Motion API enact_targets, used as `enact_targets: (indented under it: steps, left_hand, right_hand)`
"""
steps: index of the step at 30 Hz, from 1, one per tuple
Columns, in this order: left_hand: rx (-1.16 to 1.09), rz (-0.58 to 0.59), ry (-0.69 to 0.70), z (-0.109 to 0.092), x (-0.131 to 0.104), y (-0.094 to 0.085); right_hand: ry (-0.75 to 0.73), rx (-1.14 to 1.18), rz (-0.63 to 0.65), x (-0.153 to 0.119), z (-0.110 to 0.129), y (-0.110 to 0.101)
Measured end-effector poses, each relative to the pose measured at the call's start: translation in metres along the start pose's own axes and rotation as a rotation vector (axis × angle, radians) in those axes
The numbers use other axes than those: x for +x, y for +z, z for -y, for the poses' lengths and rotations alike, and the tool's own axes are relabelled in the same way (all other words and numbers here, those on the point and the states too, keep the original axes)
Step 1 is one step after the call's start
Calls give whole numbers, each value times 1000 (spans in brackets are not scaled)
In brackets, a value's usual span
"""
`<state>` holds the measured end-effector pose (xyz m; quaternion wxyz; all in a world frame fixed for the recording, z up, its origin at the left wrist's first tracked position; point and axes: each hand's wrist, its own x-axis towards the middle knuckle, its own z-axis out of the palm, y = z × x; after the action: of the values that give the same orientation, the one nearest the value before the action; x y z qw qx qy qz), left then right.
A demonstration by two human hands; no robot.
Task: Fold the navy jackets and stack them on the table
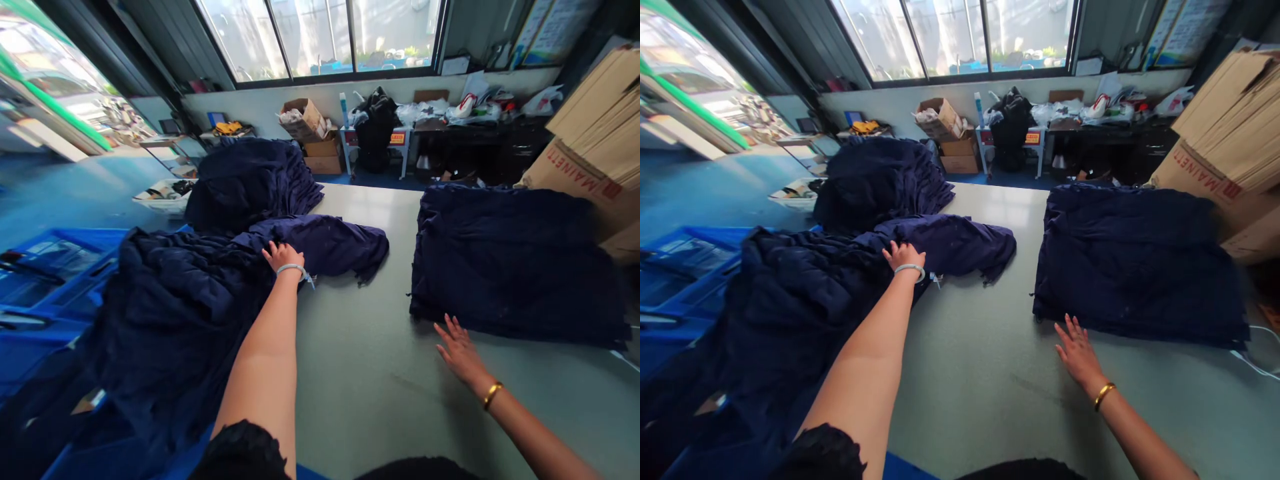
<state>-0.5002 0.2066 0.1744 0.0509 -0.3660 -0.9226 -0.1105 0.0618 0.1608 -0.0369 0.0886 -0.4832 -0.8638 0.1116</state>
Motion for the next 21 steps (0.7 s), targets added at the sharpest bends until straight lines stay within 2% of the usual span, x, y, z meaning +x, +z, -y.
enact_targets:
  steps: [2, 4, 7, 8, 11, 13, 15, 18, 21]
  left_hand:
    - [-71, -2, 89, 0, -4, 1]
    - [-251, 34, 140, -3, -20, 3]
    - [-649, 219, 125, -8, -74, 15]
    - [-764, 317, 84, -9, -99, 21]
    - [-837, 435, 46, -3, -192, 42]
    - [-998, 589, -59, 9, -260, 56]
    - [-1053, 722, -131, 25, -326, 65]
    - [-1039, 790, -237, 53, -407, 69]
    - [-912, 807, -341, 75, -461, 66]
  right_hand:
    - [-4, 27, 7, 0, -1, 6]
    - [-1, 64, 25, -1, 0, 12]
    - [6, 123, 60, -4, 1, 20]
    - [4, 141, 67, -5, 2, 21]
    - [-7, 182, 82, -9, 1, 21]
    - [-3, 201, 106, -11, -1, 16]
    - [9, 213, 137, -14, -3, 8]
    - [30, 229, 199, -19, -4, -4]
    - [65, 269, 269, -22, 1, -10]
